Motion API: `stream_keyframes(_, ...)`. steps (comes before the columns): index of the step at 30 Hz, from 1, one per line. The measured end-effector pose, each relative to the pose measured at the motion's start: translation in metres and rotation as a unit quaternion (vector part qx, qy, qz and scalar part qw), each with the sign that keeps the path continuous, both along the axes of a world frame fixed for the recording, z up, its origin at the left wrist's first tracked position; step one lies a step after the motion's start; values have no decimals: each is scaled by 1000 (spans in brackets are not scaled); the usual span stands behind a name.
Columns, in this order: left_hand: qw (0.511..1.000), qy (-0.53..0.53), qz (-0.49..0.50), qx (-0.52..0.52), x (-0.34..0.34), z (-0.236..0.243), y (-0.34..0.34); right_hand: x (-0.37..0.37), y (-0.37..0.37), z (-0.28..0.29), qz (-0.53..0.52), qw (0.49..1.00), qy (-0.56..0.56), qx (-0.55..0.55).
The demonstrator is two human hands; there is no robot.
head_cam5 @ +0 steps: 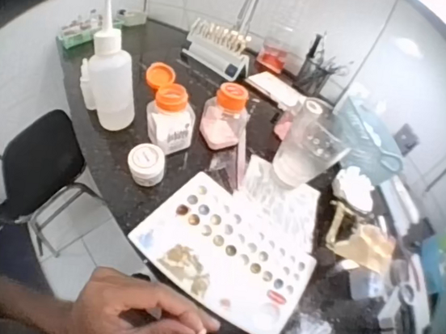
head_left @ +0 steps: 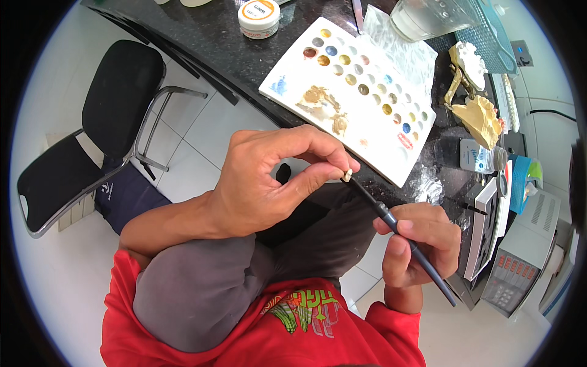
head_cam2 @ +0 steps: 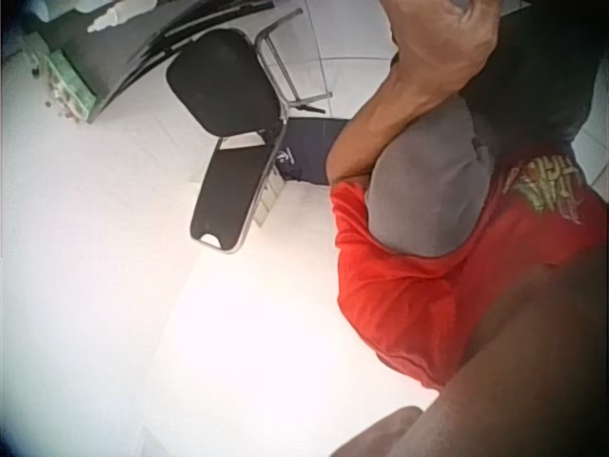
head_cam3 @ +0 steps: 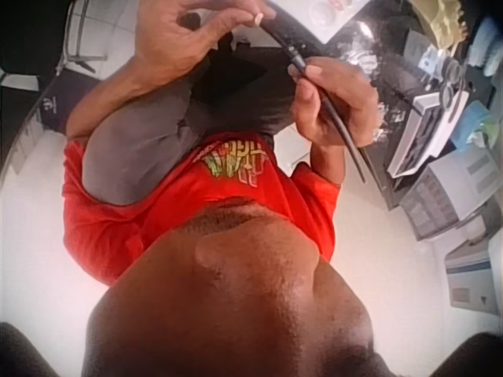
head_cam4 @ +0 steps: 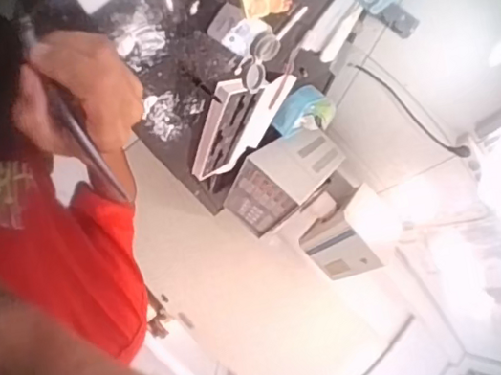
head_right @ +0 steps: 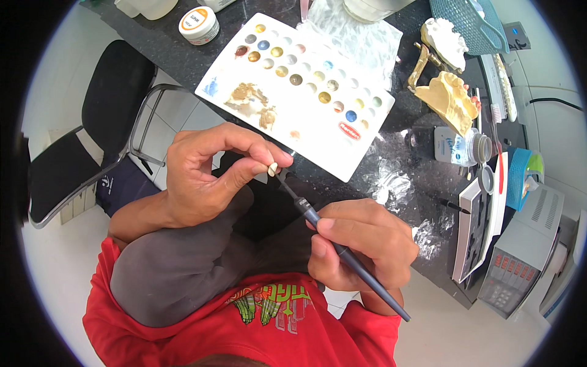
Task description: The person applies stain to a dental crown using a fine brush, repeatedly dipping the brush into various pigments on a palette and brushing the crown held in their hand.
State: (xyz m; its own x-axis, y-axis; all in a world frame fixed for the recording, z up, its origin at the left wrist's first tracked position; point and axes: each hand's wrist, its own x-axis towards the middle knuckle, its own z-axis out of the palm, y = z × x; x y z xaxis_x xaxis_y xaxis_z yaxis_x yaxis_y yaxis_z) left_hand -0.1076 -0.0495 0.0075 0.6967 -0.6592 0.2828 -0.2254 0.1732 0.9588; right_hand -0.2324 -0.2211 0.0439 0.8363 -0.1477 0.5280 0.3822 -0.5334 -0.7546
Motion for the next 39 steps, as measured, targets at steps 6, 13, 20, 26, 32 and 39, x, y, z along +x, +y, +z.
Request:
stream_keyframes(6, 980, 191, -49, -27, -4, 7, 6, -4, 0, 2, 17, 998, -20, 56)
stream_keyframes(13, 878, 455, -143, -32, 2, 20, 10, 7, 9, 2, 17, 998, -62, 29)
stream_keyframes(20, 870, 461, -156, -79, 0, 9, 10, 12, 11, -2, 17, 997, -58, 43)
stream_keyframes(26, 866, 474, -146, -64, -1, 11, 10, 12, 10, 1, 29, 999, -35, 27)
stream_keyframes(32, 874, 458, -147, -65, -1, 9, 9, 10, 10, 0, 14, 998, -33, 53)
stream_keyframes(39, 881, 448, -142, -53, -1, 9, 9, 11, 9, 0, 25, 997, -34, 58)
